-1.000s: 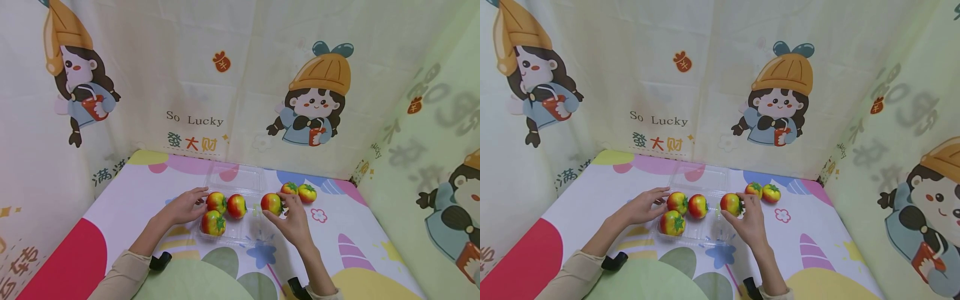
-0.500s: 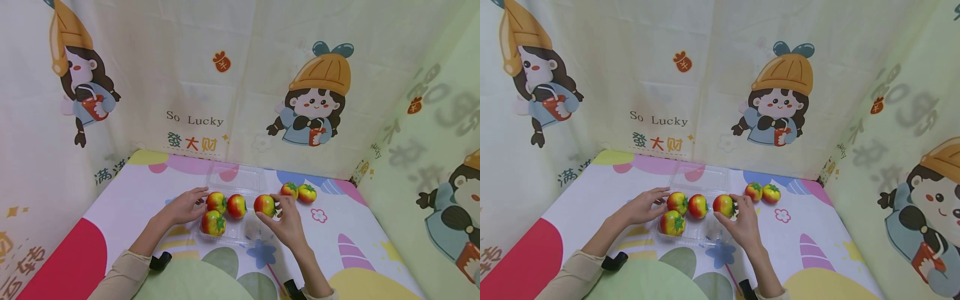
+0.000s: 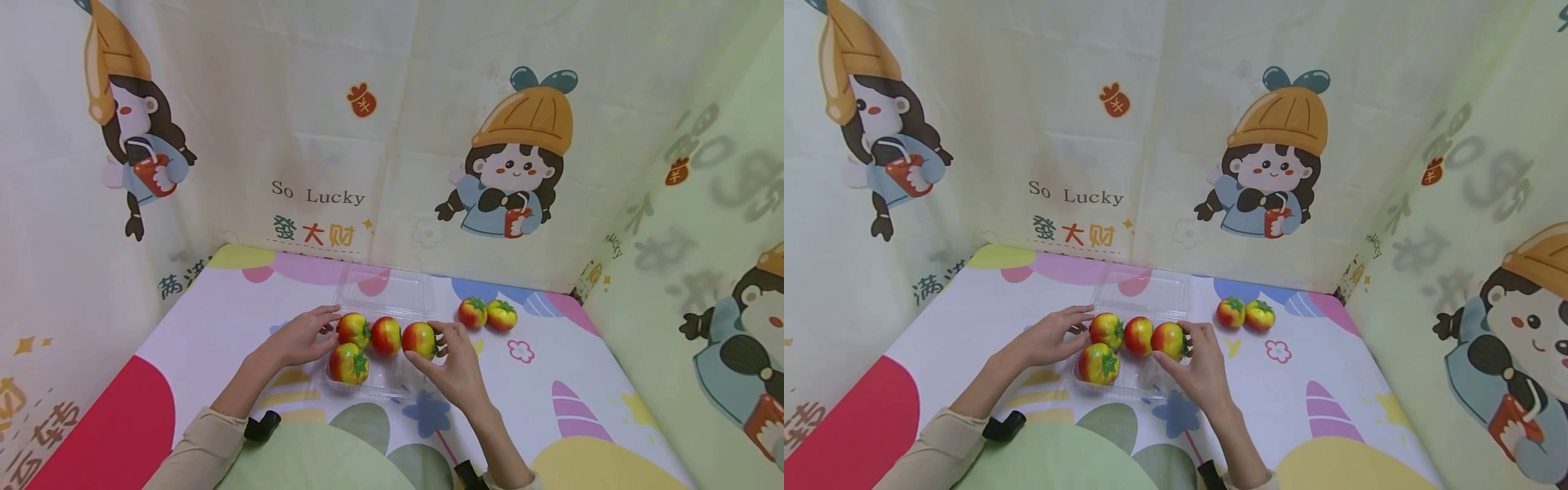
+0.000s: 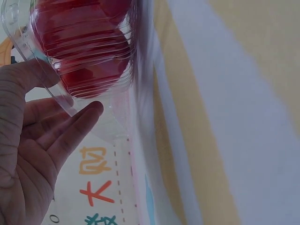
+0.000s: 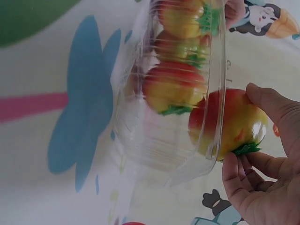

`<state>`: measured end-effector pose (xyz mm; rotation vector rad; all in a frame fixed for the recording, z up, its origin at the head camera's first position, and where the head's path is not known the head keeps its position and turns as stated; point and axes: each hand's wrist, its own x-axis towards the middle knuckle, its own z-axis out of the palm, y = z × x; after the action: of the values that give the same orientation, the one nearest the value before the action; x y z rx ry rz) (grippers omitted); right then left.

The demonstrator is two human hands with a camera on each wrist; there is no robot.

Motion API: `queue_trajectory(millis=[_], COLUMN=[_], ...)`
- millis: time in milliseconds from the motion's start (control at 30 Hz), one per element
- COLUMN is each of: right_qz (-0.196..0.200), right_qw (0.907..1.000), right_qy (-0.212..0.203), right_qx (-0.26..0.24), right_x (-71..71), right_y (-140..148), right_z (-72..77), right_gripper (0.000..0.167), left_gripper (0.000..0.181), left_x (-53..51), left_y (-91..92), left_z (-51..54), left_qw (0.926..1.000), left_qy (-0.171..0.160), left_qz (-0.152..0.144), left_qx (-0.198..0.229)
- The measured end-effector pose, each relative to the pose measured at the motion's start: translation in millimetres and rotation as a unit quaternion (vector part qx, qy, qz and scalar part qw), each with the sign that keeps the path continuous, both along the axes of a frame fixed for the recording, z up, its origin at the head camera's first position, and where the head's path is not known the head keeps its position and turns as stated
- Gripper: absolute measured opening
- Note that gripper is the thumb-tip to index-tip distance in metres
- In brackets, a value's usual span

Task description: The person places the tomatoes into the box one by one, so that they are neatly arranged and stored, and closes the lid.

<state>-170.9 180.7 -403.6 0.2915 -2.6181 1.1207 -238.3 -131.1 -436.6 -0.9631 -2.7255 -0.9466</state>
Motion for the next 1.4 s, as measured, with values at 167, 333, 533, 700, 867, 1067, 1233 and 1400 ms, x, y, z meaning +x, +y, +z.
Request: queue_trajectory(millis=[167, 333, 533, 700, 867, 1067, 1233, 1400], right_qz=[0.011, 0.021, 0.031, 0.041, 0.048, 0.059, 0.059, 0.062], right_qw=[0.9999, 0.9998, 0.9995, 0.999, 0.9987, 0.9983, 0.9982, 0.998], right_qy=[-0.001, 0.006, 0.01, 0.016, 0.015, 0.0, -0.008, -0.01], right_qx=[-0.007, 0.0, -0.004, 0.001, 0.003, 0.006, 0.008, 0.009], right_x=[0.1, 0.1, 2.6, 3.3, 3.3, 4.3, 5.4, 7.2], right_y=[-5, -9, -13, -16, -18, -21, -23, -26], right_z=[-3.0, -6.5, -9.0, -12.5, -15.9, -16.7, -18.2, -18.0], right_gripper=[0.062, 0.062, 0.061, 0.059, 0.057, 0.057, 0.057, 0.057], left_gripper=[0.043, 0.042, 0.042, 0.042, 0.041, 0.042, 0.042, 0.042], left_x=[-1.2, -0.5, -1.5, 0.2, 1.1, 1.5, 1.5, 1.7], left_y=[-0.4, -0.5, -0.2, 0.2, 0.2, -0.3, -0.4, -0.1], left_z=[-0.8, -0.7, -1.2, -1.1, 0.0, 0.6, 0.1, 0.8], left_qw=[1.0, 1.0, 0.9999, 0.9999, 0.9999, 1.0, 1.0, 1.0], left_qy=[0.005, 0.004, 0.011, 0.013, 0.012, 0.005, 0.002, -0.002], left_qz=[-0.003, 0.0, -0.007, -0.004, -0.002, 0.0, 0.0, 0.0], left_qx=[0.001, 0.0, 0.002, 0.002, 0.004, 0.005, 0.004, 0.003])
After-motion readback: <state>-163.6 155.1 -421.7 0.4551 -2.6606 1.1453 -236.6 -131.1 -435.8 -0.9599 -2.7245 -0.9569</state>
